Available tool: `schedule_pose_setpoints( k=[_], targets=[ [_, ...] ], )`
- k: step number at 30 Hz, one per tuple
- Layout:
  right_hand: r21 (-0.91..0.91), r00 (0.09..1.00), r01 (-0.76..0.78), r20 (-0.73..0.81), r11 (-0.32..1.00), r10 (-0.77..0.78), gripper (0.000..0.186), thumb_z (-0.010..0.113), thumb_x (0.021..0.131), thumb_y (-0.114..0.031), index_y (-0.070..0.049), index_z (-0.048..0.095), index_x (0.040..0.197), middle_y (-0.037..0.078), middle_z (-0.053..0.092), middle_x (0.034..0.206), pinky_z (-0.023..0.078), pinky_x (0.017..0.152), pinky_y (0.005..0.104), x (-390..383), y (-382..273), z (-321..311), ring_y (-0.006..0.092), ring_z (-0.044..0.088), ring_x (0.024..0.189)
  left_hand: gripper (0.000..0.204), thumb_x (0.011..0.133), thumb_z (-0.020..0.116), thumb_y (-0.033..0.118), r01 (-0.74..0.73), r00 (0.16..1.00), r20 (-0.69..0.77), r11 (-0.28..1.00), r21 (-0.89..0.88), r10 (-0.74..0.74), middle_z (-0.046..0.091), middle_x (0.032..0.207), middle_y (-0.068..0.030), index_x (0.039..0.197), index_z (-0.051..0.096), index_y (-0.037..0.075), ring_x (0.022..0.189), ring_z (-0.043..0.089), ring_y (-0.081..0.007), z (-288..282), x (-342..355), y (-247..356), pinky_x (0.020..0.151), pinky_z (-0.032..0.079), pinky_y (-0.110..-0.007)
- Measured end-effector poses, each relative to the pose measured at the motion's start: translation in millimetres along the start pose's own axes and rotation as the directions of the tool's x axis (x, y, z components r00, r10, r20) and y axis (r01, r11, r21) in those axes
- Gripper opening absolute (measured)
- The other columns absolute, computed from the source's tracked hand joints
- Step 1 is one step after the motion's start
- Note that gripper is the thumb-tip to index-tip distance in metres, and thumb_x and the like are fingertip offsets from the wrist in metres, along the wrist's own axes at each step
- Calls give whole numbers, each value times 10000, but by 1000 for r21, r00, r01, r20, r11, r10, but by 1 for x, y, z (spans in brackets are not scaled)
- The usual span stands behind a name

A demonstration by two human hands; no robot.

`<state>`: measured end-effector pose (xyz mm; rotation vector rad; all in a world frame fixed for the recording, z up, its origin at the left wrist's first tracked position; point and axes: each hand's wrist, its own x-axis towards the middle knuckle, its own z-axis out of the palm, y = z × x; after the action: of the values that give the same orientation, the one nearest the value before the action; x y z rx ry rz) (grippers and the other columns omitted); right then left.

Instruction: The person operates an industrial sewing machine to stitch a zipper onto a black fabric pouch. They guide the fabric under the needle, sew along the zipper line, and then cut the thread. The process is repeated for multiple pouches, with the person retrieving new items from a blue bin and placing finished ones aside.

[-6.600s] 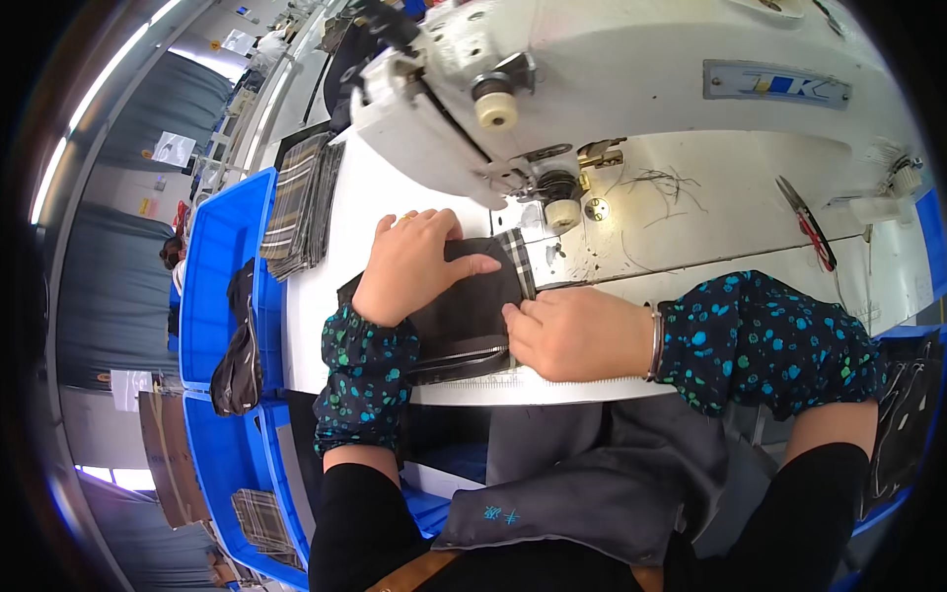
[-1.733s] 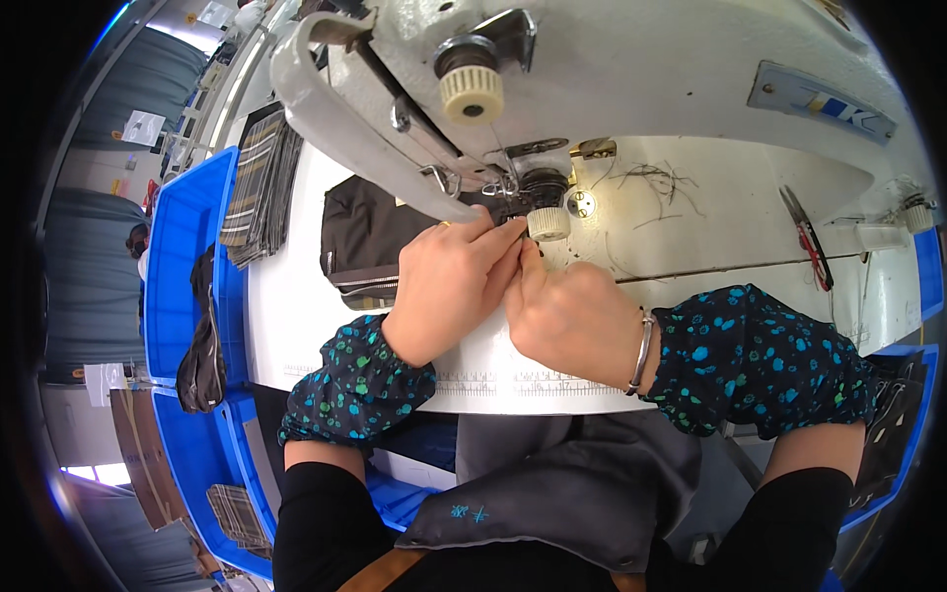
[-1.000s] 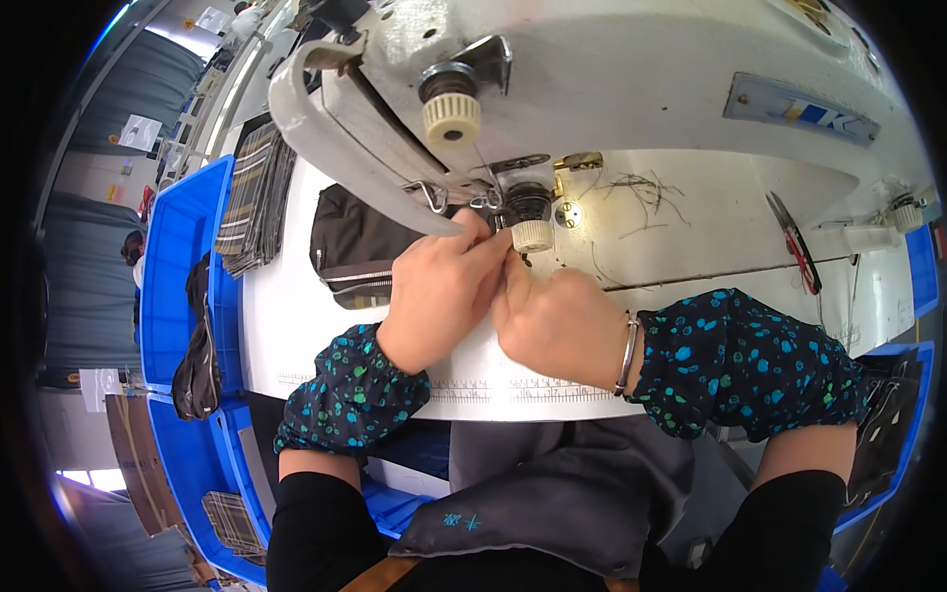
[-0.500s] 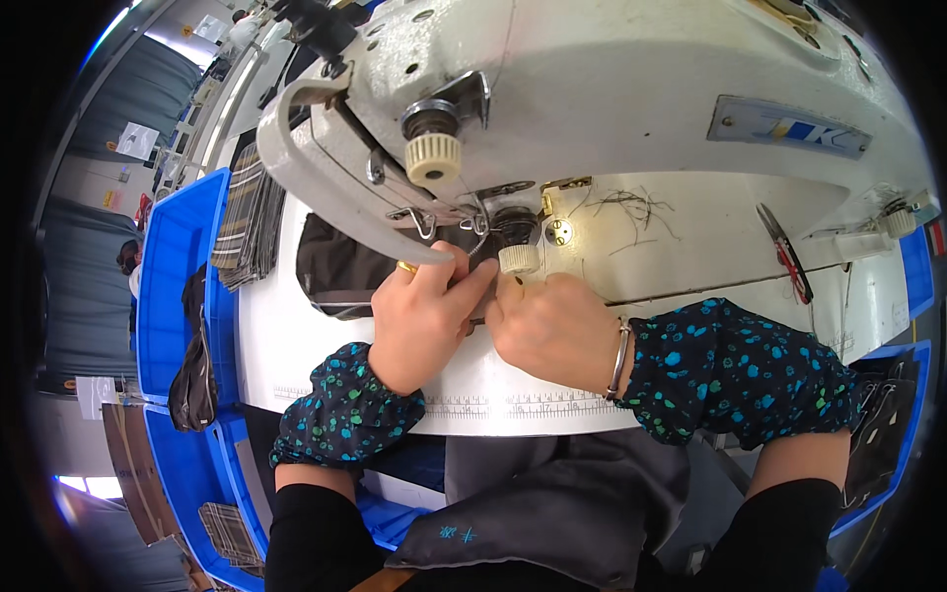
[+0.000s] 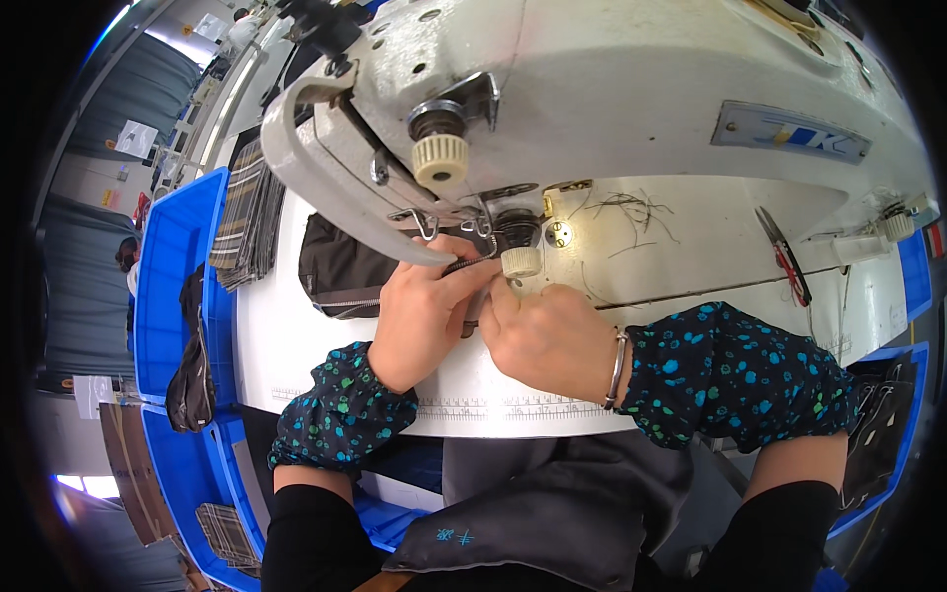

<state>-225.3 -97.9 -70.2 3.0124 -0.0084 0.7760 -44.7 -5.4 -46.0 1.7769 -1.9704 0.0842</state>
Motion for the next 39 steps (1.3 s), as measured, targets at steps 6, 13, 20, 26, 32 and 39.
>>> schedule_pose_setpoints(
  k=[6, 13, 20, 26, 32, 39],
  targets=[
    [15, 1000, 1, -1, 1000, -1, 282, 670, 775, -141, 85, 704, 941, 233, 702, 946, 483, 457, 312, -1, 1, -1, 164, 640, 536, 375, 735, 753, 21, -6, 1000, 6, 999, -39, 7, 640, 1043, -38, 1096, 799, 110, 936, 598, -281, 2, 3, -2, 770, 545, -381],
    [36, 999, -24, -23, 999, 25, 261, 670, 784, -132, 68, 703, 949, 116, 644, 802, 477, 452, 310, 1, 3, -1, 163, 639, 555, 320, 803, 750, 22, 31, 996, 85, 999, -9, -30, 666, 1071, -60, 1111, 778, 108, 882, 684, -318, -6, 8, 5, 735, 553, -413],
    [14, 993, -106, -43, 994, 106, 187, 667, 796, -132, 6, 667, 921, 15, 594, 704, 476, 469, 316, 4, 6, 5, 144, 647, 576, 323, 877, 713, 84, 98, 986, 130, 994, 51, -104, 654, 1055, -82, 1197, 753, 105, 835, 684, -326, -7, 13, 9, 667, 556, -423],
    [6, 990, -142, -16, 990, 142, 120, 666, 807, -141, -44, 620, 860, -7, 590, 692, 479, 482, 330, 5, 10, 1, 147, 648, 582, 345, 879, 716, 88, 93, 987, 132, 995, 35, -97, 654, 1061, -122, 1224, 741, 82, 835, 692, -345, -9, 14, 8, 682, 562, -427],
    [61, 992, -89, -82, 994, 93, 131, 679, 802, -151, -52, 633, 876, 27, 616, 727, 503, 515, 335, 4, 9, 4, 170, 660, 593, 378, 862, 722, 71, 56, 980, 193, 998, 8, -57, 658, 1079, -140, 1239, 730, 64, 853, 694, -357, -20, 16, 6, 711, 567, -435],
    [62, 997, -69, -29, 996, 71, 132, 677, 803, -141, -32, 655, 873, 49, 629, 740, 507, 499, 336, 5, 12, 4, 184, 678, 616, 383, 822, 733, 103, 33, 956, 289, 998, 45, -45, 631, 1105, -110, 1204, 717, 72, 1027, 660, -341, -24, 19, 5, 737, 604, -432]
  ],
)
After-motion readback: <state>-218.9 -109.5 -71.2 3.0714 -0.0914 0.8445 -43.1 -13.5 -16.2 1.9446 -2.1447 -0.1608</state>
